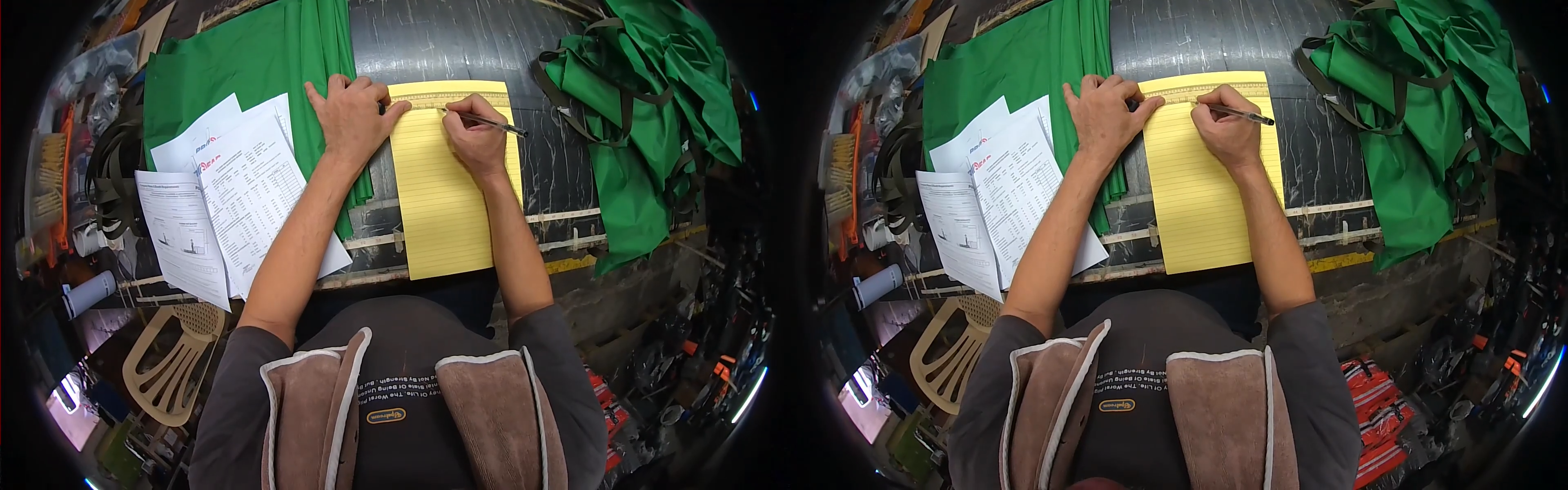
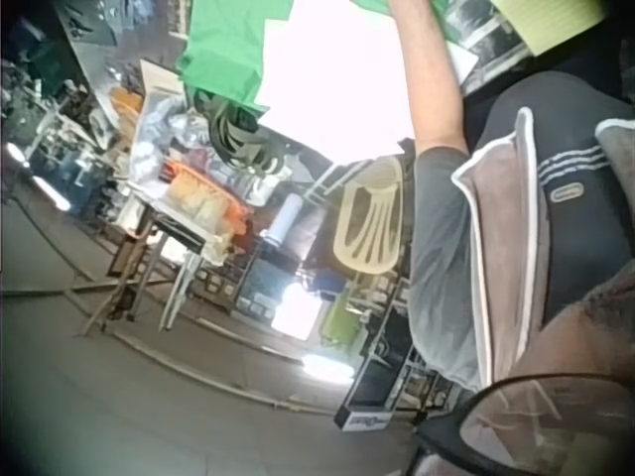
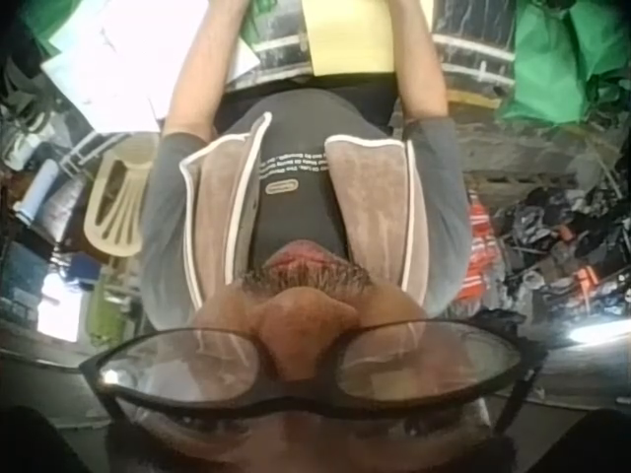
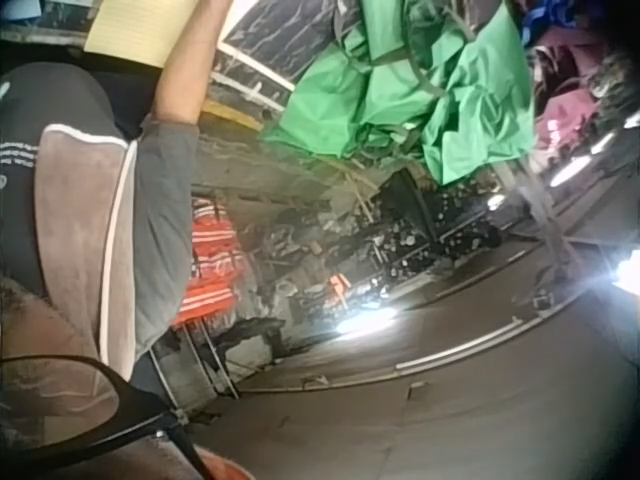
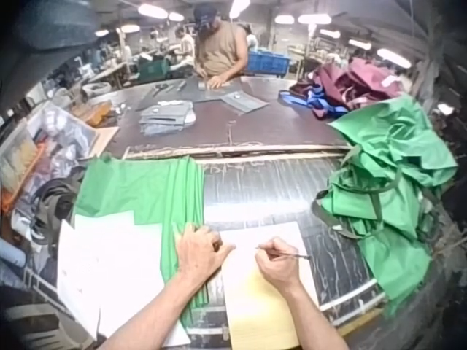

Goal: Reviewing manufacturing production orders and writing notes or drawing lines on a yellow notepad using a ruler and pen.

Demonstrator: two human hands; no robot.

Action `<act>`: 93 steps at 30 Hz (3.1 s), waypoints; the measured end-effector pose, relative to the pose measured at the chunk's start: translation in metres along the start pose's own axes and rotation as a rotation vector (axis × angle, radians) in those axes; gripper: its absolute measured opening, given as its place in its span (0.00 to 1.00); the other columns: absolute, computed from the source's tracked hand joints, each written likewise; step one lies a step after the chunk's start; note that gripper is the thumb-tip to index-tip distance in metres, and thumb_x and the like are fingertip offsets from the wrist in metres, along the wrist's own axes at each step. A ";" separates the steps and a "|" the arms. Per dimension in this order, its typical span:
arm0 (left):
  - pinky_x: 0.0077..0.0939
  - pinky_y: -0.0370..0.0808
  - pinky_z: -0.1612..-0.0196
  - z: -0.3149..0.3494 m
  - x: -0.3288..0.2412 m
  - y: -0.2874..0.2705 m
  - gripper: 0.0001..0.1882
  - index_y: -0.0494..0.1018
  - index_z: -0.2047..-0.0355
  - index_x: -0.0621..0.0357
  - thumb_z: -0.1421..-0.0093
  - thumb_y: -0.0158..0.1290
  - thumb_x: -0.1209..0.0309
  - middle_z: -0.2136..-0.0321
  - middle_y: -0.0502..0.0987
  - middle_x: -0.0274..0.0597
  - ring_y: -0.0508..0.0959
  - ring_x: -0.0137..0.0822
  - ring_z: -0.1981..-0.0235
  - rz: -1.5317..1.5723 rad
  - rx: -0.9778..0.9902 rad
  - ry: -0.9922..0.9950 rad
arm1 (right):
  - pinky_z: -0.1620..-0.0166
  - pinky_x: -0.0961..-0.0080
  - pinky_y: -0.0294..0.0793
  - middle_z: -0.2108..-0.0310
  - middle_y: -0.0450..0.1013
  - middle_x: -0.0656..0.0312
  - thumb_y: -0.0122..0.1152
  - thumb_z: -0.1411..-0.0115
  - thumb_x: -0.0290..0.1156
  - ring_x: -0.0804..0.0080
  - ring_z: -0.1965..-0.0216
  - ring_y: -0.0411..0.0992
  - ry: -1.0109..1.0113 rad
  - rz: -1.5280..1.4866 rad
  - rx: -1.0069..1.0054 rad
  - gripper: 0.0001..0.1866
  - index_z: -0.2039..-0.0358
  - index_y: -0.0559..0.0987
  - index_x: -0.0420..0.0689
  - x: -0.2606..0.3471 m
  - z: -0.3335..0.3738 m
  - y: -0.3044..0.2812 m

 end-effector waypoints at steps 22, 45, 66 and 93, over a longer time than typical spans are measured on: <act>0.89 0.56 0.32 0.001 0.001 0.001 0.21 0.87 0.71 0.46 0.43 0.72 0.43 0.69 0.82 0.28 0.76 0.42 0.51 0.020 0.016 -0.004 | 0.67 0.82 0.75 0.76 0.81 0.66 0.68 0.40 0.23 0.85 0.72 0.77 0.012 0.038 0.017 0.03 0.67 0.85 0.37 -0.002 0.000 0.002; 0.91 0.47 0.29 0.083 -0.024 -0.033 0.15 0.86 0.46 0.42 0.32 0.62 0.65 0.41 0.80 0.40 0.68 0.53 0.27 -0.033 0.125 0.133 | 0.39 0.56 0.73 0.52 0.86 0.56 0.65 0.33 0.24 0.55 0.46 0.81 -0.391 0.576 0.065 0.17 0.44 0.87 0.48 0.048 0.061 -0.041; 0.52 0.65 0.44 0.171 -0.064 -0.060 0.22 0.82 0.43 0.52 0.38 0.60 0.76 0.39 0.81 0.34 0.76 0.43 0.46 -0.005 -0.003 0.321 | 0.34 0.51 0.68 0.55 0.83 0.57 0.77 0.39 0.34 0.50 0.41 0.77 -0.375 0.671 -0.118 0.20 0.47 0.86 0.48 0.055 0.138 -0.065; 0.43 0.68 0.44 0.182 -0.056 -0.073 0.29 0.80 0.40 0.54 0.43 0.58 0.81 0.35 0.78 0.30 0.74 0.44 0.42 0.108 -0.006 0.318 | 0.38 0.54 0.70 0.55 0.84 0.58 0.77 0.37 0.38 0.55 0.47 0.78 -0.271 0.766 -0.190 0.20 0.47 0.86 0.48 0.056 0.161 -0.060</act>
Point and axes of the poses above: each hand's wrist, its own z-axis away from the middle knuckle, its own y-axis out of the palm, x = y × z, the point moved 8 cm from there along -z, towards the middle knuckle
